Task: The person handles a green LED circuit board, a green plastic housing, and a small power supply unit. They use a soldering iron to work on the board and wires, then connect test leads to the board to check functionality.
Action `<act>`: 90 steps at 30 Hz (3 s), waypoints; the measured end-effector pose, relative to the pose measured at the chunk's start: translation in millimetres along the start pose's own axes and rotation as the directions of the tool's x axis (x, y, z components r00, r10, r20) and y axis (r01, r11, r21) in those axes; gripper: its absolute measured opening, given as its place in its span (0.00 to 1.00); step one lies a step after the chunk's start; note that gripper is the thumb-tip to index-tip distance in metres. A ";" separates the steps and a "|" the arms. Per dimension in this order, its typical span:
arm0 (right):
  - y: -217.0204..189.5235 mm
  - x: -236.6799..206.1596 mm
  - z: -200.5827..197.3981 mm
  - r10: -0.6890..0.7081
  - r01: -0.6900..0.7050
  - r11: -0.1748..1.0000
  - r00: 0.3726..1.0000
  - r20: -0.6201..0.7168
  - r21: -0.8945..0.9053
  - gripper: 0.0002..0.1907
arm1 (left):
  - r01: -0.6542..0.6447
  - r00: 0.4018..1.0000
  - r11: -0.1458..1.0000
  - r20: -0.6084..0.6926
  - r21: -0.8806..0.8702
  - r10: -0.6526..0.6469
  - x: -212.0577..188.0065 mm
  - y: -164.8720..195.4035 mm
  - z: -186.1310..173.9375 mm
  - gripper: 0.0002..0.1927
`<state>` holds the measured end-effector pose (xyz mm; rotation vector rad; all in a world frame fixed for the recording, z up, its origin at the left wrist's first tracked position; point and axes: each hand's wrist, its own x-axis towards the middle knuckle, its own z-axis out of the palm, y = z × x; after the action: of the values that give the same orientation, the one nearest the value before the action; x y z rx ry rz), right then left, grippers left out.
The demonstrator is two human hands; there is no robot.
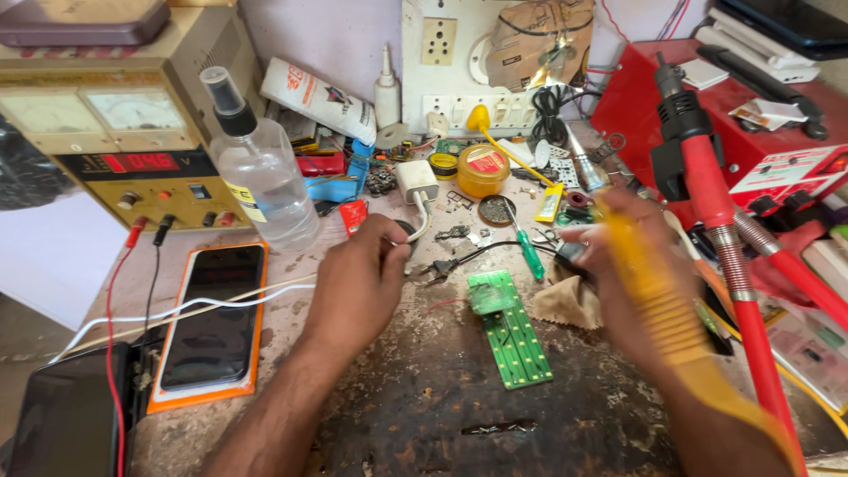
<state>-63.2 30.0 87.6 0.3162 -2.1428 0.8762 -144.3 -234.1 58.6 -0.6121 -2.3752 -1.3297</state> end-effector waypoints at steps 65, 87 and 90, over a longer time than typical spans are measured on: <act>-7.3 -14.0 53.6 0.281 -0.488 0.411 0.871 0.402 0.770 0.07 | -0.147 0.954 0.753 0.109 -0.642 0.279 -21.0 30.4 9.3 0.09; -23.1 -13.6 38.0 -0.189 0.153 0.930 0.979 0.078 0.334 0.06 | -0.115 0.951 0.671 0.113 -0.733 0.287 -21.3 19.1 15.9 0.05; -29.0 -16.5 39.8 -0.167 0.156 0.963 0.985 0.036 0.218 0.05 | -0.205 0.954 0.738 0.035 -0.643 0.296 -23.6 22.4 17.4 0.05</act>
<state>-61.2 -19.3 71.2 0.6220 -2.0399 1.0148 -114.2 -213.3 54.1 -1.1981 -1.7899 -2.0134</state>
